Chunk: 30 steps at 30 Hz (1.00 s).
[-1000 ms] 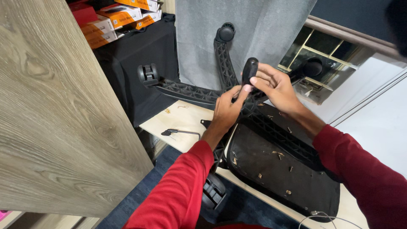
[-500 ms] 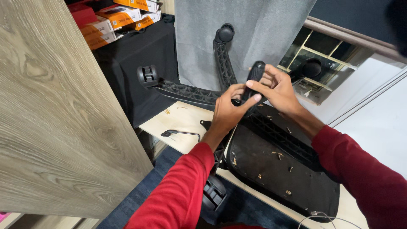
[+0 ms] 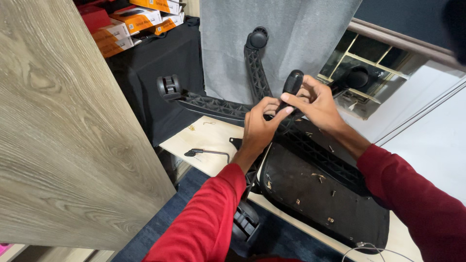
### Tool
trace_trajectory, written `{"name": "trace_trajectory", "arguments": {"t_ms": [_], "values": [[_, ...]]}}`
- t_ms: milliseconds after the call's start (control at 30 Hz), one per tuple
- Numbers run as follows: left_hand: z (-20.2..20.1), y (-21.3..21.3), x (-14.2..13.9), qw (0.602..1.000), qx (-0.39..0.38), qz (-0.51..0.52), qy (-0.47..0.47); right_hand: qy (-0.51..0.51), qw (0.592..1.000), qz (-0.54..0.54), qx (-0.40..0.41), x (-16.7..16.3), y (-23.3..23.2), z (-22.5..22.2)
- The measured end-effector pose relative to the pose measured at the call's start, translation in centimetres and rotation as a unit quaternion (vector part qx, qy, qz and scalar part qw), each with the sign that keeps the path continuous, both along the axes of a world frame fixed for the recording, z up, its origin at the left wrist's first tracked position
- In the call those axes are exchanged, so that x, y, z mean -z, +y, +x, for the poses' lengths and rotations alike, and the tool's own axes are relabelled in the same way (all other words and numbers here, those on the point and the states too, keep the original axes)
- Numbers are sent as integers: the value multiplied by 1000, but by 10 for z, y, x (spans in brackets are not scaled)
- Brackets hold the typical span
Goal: The person holds an office chair base upside down on a table and works on a black cylindrical component at the central hub, twisting and pressing it into the hub with both hands throughout the clip.
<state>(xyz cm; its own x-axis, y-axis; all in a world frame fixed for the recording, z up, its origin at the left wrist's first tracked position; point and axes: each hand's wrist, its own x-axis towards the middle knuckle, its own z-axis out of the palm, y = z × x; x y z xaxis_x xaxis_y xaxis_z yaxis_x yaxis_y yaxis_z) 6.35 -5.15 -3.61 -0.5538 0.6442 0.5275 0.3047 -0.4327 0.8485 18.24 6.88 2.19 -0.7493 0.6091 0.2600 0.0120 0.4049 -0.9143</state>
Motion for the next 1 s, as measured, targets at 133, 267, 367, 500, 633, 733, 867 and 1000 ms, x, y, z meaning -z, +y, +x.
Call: {"name": "trace_trajectory", "arguments": {"t_ms": [133, 267, 367, 500, 633, 733, 867, 1000], "values": [[-2, 1, 1, 997, 42, -24, -57, 80, 989, 17, -125, 2, 4, -1], [1, 2, 1, 999, 18, 21, -44, 143, 987, 16, -72, -5, 5, 2], [2, 1, -1, 998, 16, -14, -65, 199, 980, 5, -5, -13, 7, 7], [3, -2, -5, 996, 27, -12, -79, 182, 982, 28, 42, -14, 6, 7], [6, -8, -11, 999, 16, 18, -31, 167, 986, 12, 17, -10, 5, 3], [8, -10, -16, 1000, 1, -7, 2, 132, 991, 12, 19, -9, 3, 2], [8, 0, -20, 999, 36, 32, -8, 59, 997, 45, 10, -8, -2, 5], [-1, 8, -16, 999, 23, -24, 7, 58, 998, -10, -23, -13, -5, 3]]}}
